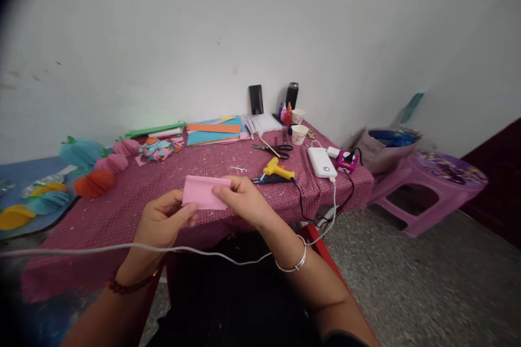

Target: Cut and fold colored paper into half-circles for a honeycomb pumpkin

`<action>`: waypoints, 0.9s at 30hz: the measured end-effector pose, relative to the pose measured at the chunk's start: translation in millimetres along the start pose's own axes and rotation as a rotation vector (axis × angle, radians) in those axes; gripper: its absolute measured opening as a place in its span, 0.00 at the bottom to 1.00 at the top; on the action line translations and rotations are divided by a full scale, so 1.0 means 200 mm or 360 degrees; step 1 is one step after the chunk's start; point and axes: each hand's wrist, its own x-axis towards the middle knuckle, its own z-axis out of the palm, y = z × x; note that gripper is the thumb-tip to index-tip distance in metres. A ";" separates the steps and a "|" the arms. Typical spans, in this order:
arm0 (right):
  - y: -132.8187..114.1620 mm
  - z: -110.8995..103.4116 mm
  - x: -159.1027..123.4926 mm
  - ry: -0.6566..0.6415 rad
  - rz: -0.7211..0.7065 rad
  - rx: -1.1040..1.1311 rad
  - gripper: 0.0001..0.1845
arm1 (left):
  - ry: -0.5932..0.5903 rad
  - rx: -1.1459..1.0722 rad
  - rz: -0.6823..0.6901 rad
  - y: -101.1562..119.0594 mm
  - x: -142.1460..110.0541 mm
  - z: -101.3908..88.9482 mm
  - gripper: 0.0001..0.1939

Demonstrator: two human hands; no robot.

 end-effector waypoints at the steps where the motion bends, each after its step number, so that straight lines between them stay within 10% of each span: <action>1: 0.01 0.00 0.00 0.0015 0.0032 0.0075 0.18 | 0.0003 0.0033 0.0009 0.01 0.00 0.00 0.05; 9: 0.03 0.03 0.00 0.0030 0.0118 0.0248 0.17 | 0.0012 0.0059 -0.0003 0.03 0.01 0.02 0.02; 18: 0.08 0.03 0.00 -0.0051 0.0198 0.0308 0.18 | 0.0046 -0.0188 -0.0028 0.03 0.00 0.05 0.31; 27: 0.06 0.04 -0.03 -0.0092 -0.0120 0.0048 0.16 | 0.0199 0.0023 -0.0044 0.10 -0.04 0.06 0.14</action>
